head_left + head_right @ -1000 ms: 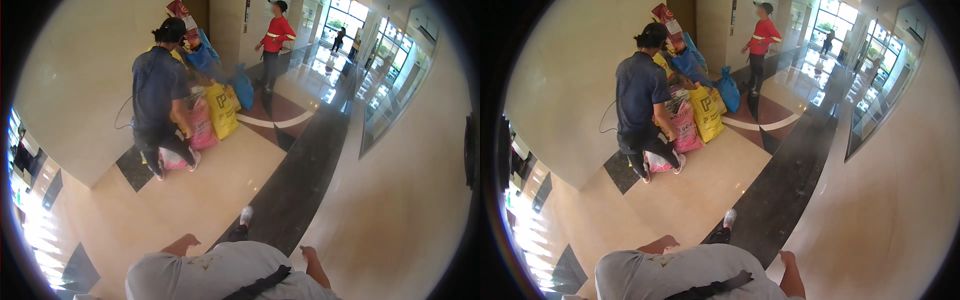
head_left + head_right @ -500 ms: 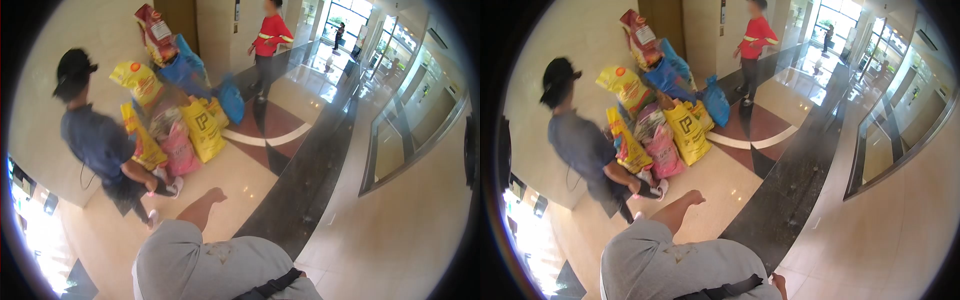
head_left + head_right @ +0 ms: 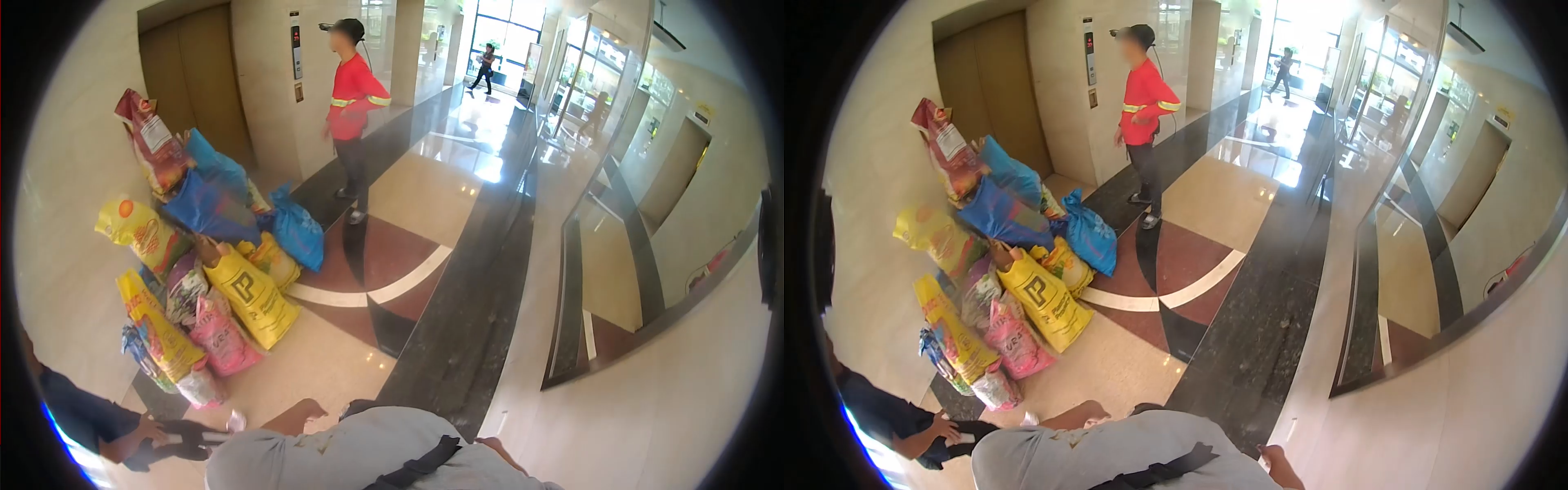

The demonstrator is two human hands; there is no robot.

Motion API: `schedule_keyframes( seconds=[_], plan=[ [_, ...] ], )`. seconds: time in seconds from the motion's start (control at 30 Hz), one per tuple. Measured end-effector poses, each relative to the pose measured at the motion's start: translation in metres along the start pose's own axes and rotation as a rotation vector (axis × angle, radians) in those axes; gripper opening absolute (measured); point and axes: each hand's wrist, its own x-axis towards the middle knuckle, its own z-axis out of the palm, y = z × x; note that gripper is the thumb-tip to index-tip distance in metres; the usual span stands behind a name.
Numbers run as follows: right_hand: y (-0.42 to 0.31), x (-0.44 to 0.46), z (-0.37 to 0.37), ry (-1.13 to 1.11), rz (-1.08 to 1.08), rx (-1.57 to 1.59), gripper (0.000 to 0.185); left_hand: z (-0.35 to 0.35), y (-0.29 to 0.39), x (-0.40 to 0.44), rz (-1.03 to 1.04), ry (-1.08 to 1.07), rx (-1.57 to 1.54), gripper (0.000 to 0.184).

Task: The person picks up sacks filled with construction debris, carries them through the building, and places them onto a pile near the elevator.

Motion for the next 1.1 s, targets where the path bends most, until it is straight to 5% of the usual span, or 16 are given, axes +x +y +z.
schedule_keyframes(
  seconds=[0.07,0.17,0.27,0.37,0.43,0.5,0.57,0.6,0.67,0.73,0.8,0.9,0.97,1.03,1.1],
  plan=[
    [-0.005,0.063,-0.048,0.103,0.019,-0.092,0.06,-0.015,0.011,0.011,-0.162,0.11,-0.246,0.048],
    [-0.023,0.161,-0.121,0.2,0.016,0.141,0.051,-0.039,0.029,0.044,-0.177,0.11,-0.41,0.047],
    [-0.076,0.222,-0.182,0.274,-0.229,-0.018,0.043,-0.078,0.067,0.08,-0.133,0.093,-0.258,0.044],
    [-0.137,0.265,-0.212,0.302,-0.239,0.194,0.037,-0.134,0.108,0.12,-0.028,0.099,-0.104,0.042],
    [-0.185,0.24,-0.244,0.251,-0.582,-0.515,0.036,-0.176,0.131,0.144,0.035,0.116,-0.11,0.041],
    [-0.191,0.287,-0.238,0.051,-0.448,-0.221,0.05,-0.242,0.167,0.16,0.067,0.151,-0.243,0.04],
    [-0.215,0.293,-0.259,-0.073,-0.528,-0.338,0.049,-0.333,0.224,0.148,0.002,0.113,-0.317,0.033],
    [-0.224,0.292,-0.27,-0.06,-0.619,-0.383,0.048,-0.345,0.206,0.243,0.629,0.594,-0.116,0.024],
    [-0.22,0.32,-0.29,0.092,-0.826,-0.399,0.039,-0.425,0.233,0.267,0.604,0.55,-0.115,0.024],
    [-0.233,0.349,-0.314,0.069,-0.711,-0.467,0.038,-0.49,0.272,0.26,0.595,0.6,-0.163,0.023],
    [-0.262,0.375,-0.342,0.076,-0.641,-0.49,0.037,-0.556,0.331,0.2,0.357,0.631,-0.097,0.031],
    [-0.308,0.409,-0.384,0.097,-0.619,-0.503,0.035,-0.581,0.345,0.294,0.37,0.727,0.03,0.028],
    [-0.33,0.438,-0.416,0.108,-0.631,-0.517,0.034,-0.596,0.387,0.232,0.294,0.701,-0.097,0.033],
    [-0.35,0.47,-0.449,0.114,-0.658,-0.526,0.033,-0.586,0.396,0.252,0.301,0.606,0.038,0.032],
    [-0.368,0.5,-0.486,0.115,-0.696,-0.547,0.032,-0.549,0.392,0.276,0.253,0.58,-0.169,0.033]
  ],
)
